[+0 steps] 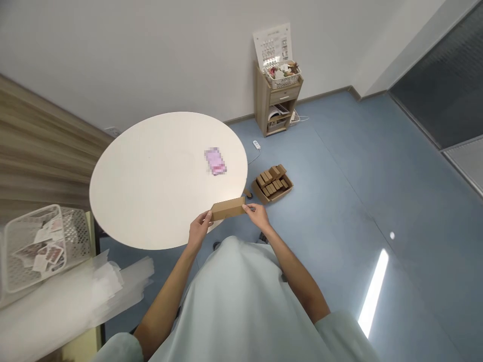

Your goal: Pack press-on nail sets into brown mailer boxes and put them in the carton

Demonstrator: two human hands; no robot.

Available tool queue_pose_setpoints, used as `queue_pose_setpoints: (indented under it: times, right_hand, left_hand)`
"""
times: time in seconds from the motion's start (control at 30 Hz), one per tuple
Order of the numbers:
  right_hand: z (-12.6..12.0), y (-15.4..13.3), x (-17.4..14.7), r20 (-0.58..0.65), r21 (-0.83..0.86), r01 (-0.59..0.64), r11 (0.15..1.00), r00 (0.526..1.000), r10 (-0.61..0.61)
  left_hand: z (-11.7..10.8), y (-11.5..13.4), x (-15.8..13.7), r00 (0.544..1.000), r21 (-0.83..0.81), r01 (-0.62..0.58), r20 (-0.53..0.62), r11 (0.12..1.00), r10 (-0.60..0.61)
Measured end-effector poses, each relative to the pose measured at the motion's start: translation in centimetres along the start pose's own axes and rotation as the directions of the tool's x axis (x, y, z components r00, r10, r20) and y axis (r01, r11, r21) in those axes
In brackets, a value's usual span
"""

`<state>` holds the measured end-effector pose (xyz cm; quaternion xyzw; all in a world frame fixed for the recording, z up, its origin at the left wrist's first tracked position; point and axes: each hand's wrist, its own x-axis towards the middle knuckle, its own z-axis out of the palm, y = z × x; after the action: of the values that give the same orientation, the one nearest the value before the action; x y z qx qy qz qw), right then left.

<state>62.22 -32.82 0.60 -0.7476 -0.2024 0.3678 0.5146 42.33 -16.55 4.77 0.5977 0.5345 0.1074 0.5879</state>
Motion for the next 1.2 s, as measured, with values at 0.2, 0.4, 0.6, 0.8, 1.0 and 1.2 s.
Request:
queue_pose_setpoints:
  times: [0.2,0.4,0.6,0.8,1.0,1.2]
  right_hand:
    - [-9.9,3.3,-1.3,-0.161,0.186,-0.132,0.974,0.973,0.163]
    - [-15.4,4.8,-1.0,-0.193,0.348,-0.172,0.922,0.949,0.250]
    - [-19.8,4.3,2.7,-0.146,0.362,-0.254,0.897,0.935,0.323]
    - [-25.1,1.8,7.7,-0.146,0.259,-0.340,0.904,0.911,0.385]
    - [-30.1,-0.6,13.8,-0.144,0.144,-0.390,0.910,0.901,0.409]
    - [-33.9,-1.5,20.3,-0.031,0.116,-0.381,0.917,0.922,0.387]
  left_hand:
    - [10.4,3.3,-0.3,0.989,0.090,0.010,0.147,0.996,-0.023]
    - [16.2,5.3,1.1,0.965,0.200,0.024,0.252,0.979,-0.075]
    - [20.5,6.9,5.7,0.949,0.160,-0.059,0.315,0.985,0.006]
    - [25.4,9.2,11.1,0.932,0.183,-0.079,0.363,0.980,0.007]
    - [30.5,12.0,15.3,0.941,0.226,-0.054,0.336,0.973,-0.026]
    - [34.2,14.1,18.0,0.951,0.212,0.068,0.282,0.975,-0.128]
